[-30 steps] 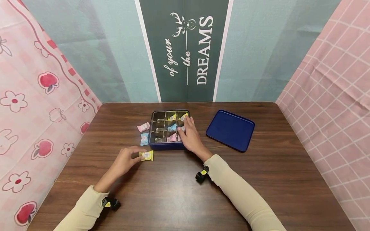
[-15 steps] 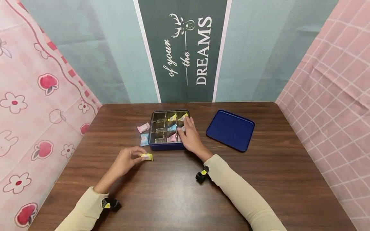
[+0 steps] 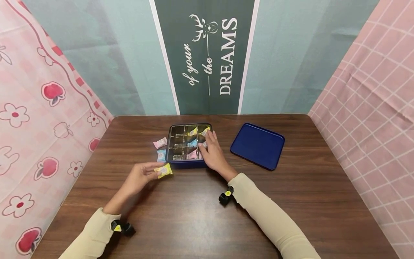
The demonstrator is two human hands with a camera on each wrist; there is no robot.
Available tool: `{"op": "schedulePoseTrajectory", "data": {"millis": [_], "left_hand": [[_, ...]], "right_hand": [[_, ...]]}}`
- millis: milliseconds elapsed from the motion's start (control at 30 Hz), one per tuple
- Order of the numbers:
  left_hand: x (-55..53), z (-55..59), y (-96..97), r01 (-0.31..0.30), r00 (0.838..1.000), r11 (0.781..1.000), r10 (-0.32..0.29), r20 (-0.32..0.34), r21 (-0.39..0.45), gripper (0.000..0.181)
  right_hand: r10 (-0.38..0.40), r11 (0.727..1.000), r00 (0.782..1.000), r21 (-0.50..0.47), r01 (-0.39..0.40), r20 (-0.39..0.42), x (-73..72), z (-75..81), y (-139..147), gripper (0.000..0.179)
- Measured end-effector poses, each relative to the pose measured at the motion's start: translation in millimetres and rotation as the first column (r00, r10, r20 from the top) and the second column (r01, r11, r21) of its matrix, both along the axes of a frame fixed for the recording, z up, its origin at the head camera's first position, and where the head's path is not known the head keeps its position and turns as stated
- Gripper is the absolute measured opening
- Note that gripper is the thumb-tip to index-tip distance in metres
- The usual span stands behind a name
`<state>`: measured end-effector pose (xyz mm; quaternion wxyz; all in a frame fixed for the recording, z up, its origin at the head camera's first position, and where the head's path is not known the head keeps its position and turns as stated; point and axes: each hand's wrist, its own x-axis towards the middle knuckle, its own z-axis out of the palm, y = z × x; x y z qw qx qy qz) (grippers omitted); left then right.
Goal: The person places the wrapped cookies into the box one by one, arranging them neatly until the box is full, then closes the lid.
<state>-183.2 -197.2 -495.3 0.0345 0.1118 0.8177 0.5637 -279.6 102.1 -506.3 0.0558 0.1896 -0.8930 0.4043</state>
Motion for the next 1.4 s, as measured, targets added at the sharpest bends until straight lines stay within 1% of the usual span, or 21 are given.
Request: {"op": "schedulePoseTrajectory", "data": {"millis": [33, 100, 167, 233, 300, 367, 400, 467, 533, 567, 667, 733, 800, 900, 967, 1033, 1133, 1233, 1333, 1400], "left_hand": [[-0.7, 0.6, -0.5, -0.001, 1.000, 1.000, 0.000, 0.023, 0.031, 0.035], [-2.2, 1.2, -1.7, -0.021, 0.997, 0.996, 0.014, 0.076, 0.086, 0.038], [-4.0, 1.3, -3.0, -0.049, 0.991, 0.987, 0.028, 0.134, 0.154, 0.039], [-5.7, 1.6, -4.0, -0.078, 0.981, 0.969, 0.032, 0.193, 0.234, 0.039], [-7.1, 2.2, -5.2, -0.097, 0.971, 0.946, 0.022, 0.238, 0.310, 0.037], [-8.6, 3.0, -6.4, -0.095, 0.966, 0.923, -0.005, 0.260, 0.372, 0.036], [-9.2, 3.9, -7.0, -0.090, 0.965, 0.918, -0.016, 0.262, 0.385, 0.036], [-9.9, 4.6, -8.1, -0.084, 0.964, 0.916, -0.024, 0.264, 0.393, 0.035], [-10.9, 5.0, -8.9, -0.085, 0.965, 0.919, -0.021, 0.263, 0.384, 0.035], [-11.2, 5.3, -9.0, -0.087, 0.965, 0.922, -0.016, 0.263, 0.376, 0.034], [-11.4, 5.5, -9.1, -0.087, 0.968, 0.944, 0.004, 0.252, 0.319, 0.032], [-10.4, 5.5, -8.2, -0.070, 0.975, 0.965, 0.012, 0.224, 0.252, 0.030], [-8.7, 5.3, -6.4, -0.048, 0.982, 0.982, 0.013, 0.187, 0.182, 0.028], [-5.7, 4.4, -2.5, -0.023, 0.990, 0.996, 0.010, 0.138, 0.088, 0.025], [-4.2, 4.2, 1.3, -0.010, 0.994, 0.999, 0.006, 0.108, 0.036, 0.024], [-2.4, 3.8, 5.5, 0.016, 0.998, 1.000, -0.014, 0.069, -0.026, 0.024], [1.3, 3.4, 12.6, 0.057, 0.998, 0.991, -0.057, 0.004, -0.118, 0.025], [5.5, 3.7, 19.7, 0.088, 0.994, 0.975, -0.099, -0.048, -0.202, 0.027], [9.6, 5.7, 26.5, 0.098, 0.989, 0.956, -0.125, -0.083, -0.276, 0.029], [11.8, 7.2, 30.6, 0.107, 0.983, 0.945, -0.147, -0.107, -0.310, 0.029]], "right_hand": [[0.000, 1.000, 1.000, 0.000, 0.000, -0.004, -0.5, -0.4, 0.0, 0.066], [-0.002, 1.000, 1.000, 0.000, 0.002, -0.008, -1.1, -0.8, 0.1, 0.066], [-0.002, 1.000, 1.000, -0.004, 0.001, -0.009, -1.1, -0.7, 0.0, 0.066], [-0.001, 1.000, 1.000, -0.003, 0.001, -0.009, -0.9, -0.4, 0.0, 0.066], [0.000, 1.000, 1.000, -0.001, 0.000, -0.008, -0.8, -0.2, -0.1, 0.067], [0.002, 1.000, 1.000, 0.002, -0.002, -0.007, -1.0, -0.2, 0.0, 0.067], [0.002, 1.000, 1.000, 0.001, -0.002, -0.007, -1.2, 0.0, 0.0, 0.067], [0.002, 1.000, 1.000, 0.000, -0.002, -0.007, -1.5, -0.2, 0.0, 0.067], [0.001, 1.000, 1.000, -0.004, -0.001, -0.009, -1.9, 0.2, 0.1, 0.067], [-0.001, 1.000, 1.000, -0.003, 0.001, -0.009, -2.3, 0.3, 0.3, 0.067], [-0.002, 1.000, 1.000, -0.003, 0.002, -0.007, -2.4, 1.8, 0.5, 0.066], [0.001, 1.000, 1.000, -0.001, -0.001, -0.003, -2.3, 2.4, 0.2, 0.066], [0.003, 1.000, 1.000, 0.000, -0.003, 0.000, -1.9, 2.6, -0.2, 0.066], [0.004, 1.000, 1.000, 0.003, -0.004, 0.006, -1.4, 1.7, -0.7, 0.067], [0.002, 1.000, 1.000, 0.004, -0.002, 0.005, -1.3, 1.6, -0.5, 0.067], [0.000, 1.000, 1.000, 0.004, 0.000, 0.004, -1.4, 1.3, -0.3, 0.066], [0.000, 1.000, 1.000, 0.004, -0.001, 0.003, -1.4, 1.2, -0.3, 0.066], [0.003, 1.000, 1.000, 0.006, -0.003, 0.005, -1.9, 0.6, -0.2, 0.067], [0.003, 1.000, 1.000, 0.004, -0.003, 0.003, -2.2, 0.1, -0.1, 0.067], [0.004, 1.000, 1.000, 0.000, -0.004, 0.001, -2.0, 0.4, -0.1, 0.067]]}}
